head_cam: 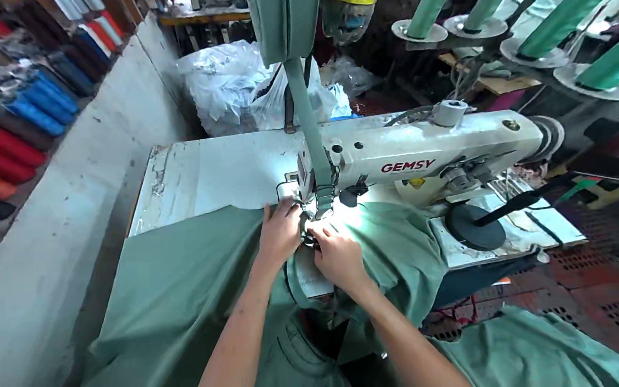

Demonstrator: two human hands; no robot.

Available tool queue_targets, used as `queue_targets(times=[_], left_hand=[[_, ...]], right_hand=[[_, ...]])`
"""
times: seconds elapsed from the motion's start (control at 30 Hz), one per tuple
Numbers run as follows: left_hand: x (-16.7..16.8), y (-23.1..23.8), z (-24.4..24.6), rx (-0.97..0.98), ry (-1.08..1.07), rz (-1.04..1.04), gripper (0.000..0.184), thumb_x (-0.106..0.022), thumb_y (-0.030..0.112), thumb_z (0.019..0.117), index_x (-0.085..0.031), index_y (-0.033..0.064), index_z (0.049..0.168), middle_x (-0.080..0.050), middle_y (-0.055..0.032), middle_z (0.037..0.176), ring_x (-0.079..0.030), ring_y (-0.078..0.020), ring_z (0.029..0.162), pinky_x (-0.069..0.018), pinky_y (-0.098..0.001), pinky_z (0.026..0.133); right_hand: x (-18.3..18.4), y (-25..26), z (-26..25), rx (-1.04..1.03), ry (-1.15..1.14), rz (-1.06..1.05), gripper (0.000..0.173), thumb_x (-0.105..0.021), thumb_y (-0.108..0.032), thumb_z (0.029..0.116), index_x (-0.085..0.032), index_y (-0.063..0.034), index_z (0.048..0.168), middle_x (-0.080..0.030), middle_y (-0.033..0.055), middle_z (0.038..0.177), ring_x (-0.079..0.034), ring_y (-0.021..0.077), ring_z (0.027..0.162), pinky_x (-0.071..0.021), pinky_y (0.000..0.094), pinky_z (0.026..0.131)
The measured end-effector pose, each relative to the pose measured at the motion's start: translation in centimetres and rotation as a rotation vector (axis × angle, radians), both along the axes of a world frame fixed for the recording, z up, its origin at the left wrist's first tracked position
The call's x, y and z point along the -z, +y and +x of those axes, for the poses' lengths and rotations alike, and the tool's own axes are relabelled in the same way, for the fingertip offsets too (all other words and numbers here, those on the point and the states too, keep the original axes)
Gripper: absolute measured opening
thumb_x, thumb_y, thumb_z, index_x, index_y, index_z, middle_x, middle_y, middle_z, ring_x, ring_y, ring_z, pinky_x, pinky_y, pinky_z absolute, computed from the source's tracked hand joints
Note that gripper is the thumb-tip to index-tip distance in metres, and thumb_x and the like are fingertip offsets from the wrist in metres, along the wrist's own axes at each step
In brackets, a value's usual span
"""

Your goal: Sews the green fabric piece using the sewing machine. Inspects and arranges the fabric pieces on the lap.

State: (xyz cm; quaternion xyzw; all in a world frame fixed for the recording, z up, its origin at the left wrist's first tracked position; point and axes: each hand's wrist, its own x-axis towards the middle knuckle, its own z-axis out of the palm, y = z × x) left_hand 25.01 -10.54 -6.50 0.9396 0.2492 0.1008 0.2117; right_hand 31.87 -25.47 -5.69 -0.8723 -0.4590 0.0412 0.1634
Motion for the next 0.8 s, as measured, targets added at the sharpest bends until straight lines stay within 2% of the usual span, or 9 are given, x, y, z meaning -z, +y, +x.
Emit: queue_targets(times=[0.07, 0.13, 0.2, 0.27, 0.33, 0.43, 0.6, 0.7, 0.8], left_hand=[[-1.2, -1.9, -0.5, -0.193, -0.261, -0.181, 0.038, -0.045, 0.013, 0.1050, -0.061, 0.0049, 0.138, -0.054, -0.0126, 0.150, -0.046, -0.0255, 0.144, -0.0335, -0.0473, 0.121], [-1.2, -4.3, -0.9, -0.292, -0.597, -0.550, 0.028, -0.043, 0.007, 0.1057, -0.059, -0.0031, 0.126, -0.067, -0.0120, 0.120, -0.066, -0.0169, 0.109, -0.0551, -0.0351, 0.095], [-0.2, -5.5, -1.6, -0.282, -0.646, -0.775, 0.023, -0.044, 0.007, 0.1064, -0.057, -0.0052, 0.121, -0.069, -0.0117, 0.105, -0.069, -0.0150, 0.088, -0.0592, -0.0325, 0.081], [0.9, -5.3, -2.8, -0.225, -0.558, -0.510, 0.023, -0.050, 0.009, 0.1040, -0.062, -0.0046, 0.117, -0.071, -0.0103, 0.102, -0.071, -0.0119, 0.082, -0.0609, -0.0279, 0.076], [1.8, -4.9, -3.9, -0.149, -0.483, -0.159, 0.024, -0.054, 0.015, 0.1016, -0.069, 0.0003, 0.113, -0.069, -0.0107, 0.106, -0.068, -0.0143, 0.089, -0.0582, -0.0289, 0.081], [2.2, -5.3, -3.9, -0.102, -0.345, 0.078, 0.029, -0.052, 0.019, 0.1014, -0.076, 0.0082, 0.113, -0.069, -0.0125, 0.115, -0.065, -0.0277, 0.111, -0.0533, -0.0401, 0.098], [1.6, -6.3, -2.7, -0.089, -0.086, 0.189, 0.040, -0.047, 0.018, 0.1005, -0.069, 0.0143, 0.134, -0.063, -0.0136, 0.132, -0.059, -0.0314, 0.123, -0.0473, -0.0446, 0.106], [1.3, -5.9, -2.0, -0.110, -0.044, 0.243, 0.041, -0.045, 0.023, 0.1023, -0.068, 0.0195, 0.135, -0.063, -0.0098, 0.136, -0.060, -0.0290, 0.122, -0.0440, -0.0504, 0.102], [0.8, -4.7, -1.0, -0.125, -0.010, 0.213, 0.040, -0.049, 0.022, 0.0998, -0.068, 0.0204, 0.135, -0.061, -0.0067, 0.141, -0.058, -0.0280, 0.127, -0.0389, -0.0538, 0.107]], right_hand=[[0.1, 0.3, 0.6, 0.005, 0.030, 0.033, 0.036, -0.058, -0.018, 0.0912, -0.072, -0.0182, 0.124, -0.074, 0.0104, 0.109, -0.072, 0.0330, 0.093, -0.0560, 0.0556, 0.070], [0.2, 0.4, 1.3, 0.017, 0.078, 0.084, 0.034, -0.060, -0.018, 0.0908, -0.074, -0.0195, 0.122, -0.075, 0.0098, 0.107, -0.072, 0.0330, 0.095, -0.0559, 0.0573, 0.073], [0.3, 0.1, 2.3, 0.025, 0.134, 0.084, 0.033, -0.063, -0.021, 0.0919, -0.074, -0.0225, 0.123, -0.076, 0.0098, 0.105, -0.073, 0.0341, 0.094, -0.0547, 0.0602, 0.074], [1.1, -0.5, 3.5, -0.022, 0.121, 0.132, 0.030, -0.064, -0.023, 0.0917, -0.076, -0.0227, 0.119, -0.077, 0.0085, 0.099, -0.073, 0.0329, 0.088, -0.0550, 0.0599, 0.071], [1.9, -1.5, 4.5, -0.106, 0.083, 0.181, 0.029, -0.065, -0.021, 0.0911, -0.076, -0.0222, 0.118, -0.076, 0.0080, 0.093, -0.073, 0.0316, 0.082, -0.0552, 0.0578, 0.068], [2.4, -2.2, 4.5, -0.205, -0.024, 0.205, 0.038, -0.065, -0.014, 0.0882, -0.075, -0.0254, 0.123, -0.076, 0.0088, 0.098, -0.073, 0.0321, 0.079, -0.0557, 0.0557, 0.062], [2.1, -1.6, 3.8, -0.194, -0.121, 0.100, 0.053, -0.063, -0.012, 0.0877, -0.068, -0.0314, 0.137, -0.076, 0.0096, 0.102, -0.072, 0.0329, 0.077, -0.0549, 0.0536, 0.059], [2.3, -0.6, 4.0, -0.186, -0.153, 0.114, 0.050, -0.061, -0.012, 0.0883, -0.069, -0.0263, 0.135, -0.076, 0.0086, 0.101, -0.072, 0.0315, 0.076, -0.0548, 0.0525, 0.059], [1.2, 0.8, 4.0, -0.145, -0.025, 0.058, 0.036, -0.060, -0.016, 0.0918, -0.074, -0.0149, 0.125, -0.076, 0.0115, 0.107, -0.074, 0.0347, 0.094, -0.0563, 0.0591, 0.075]])
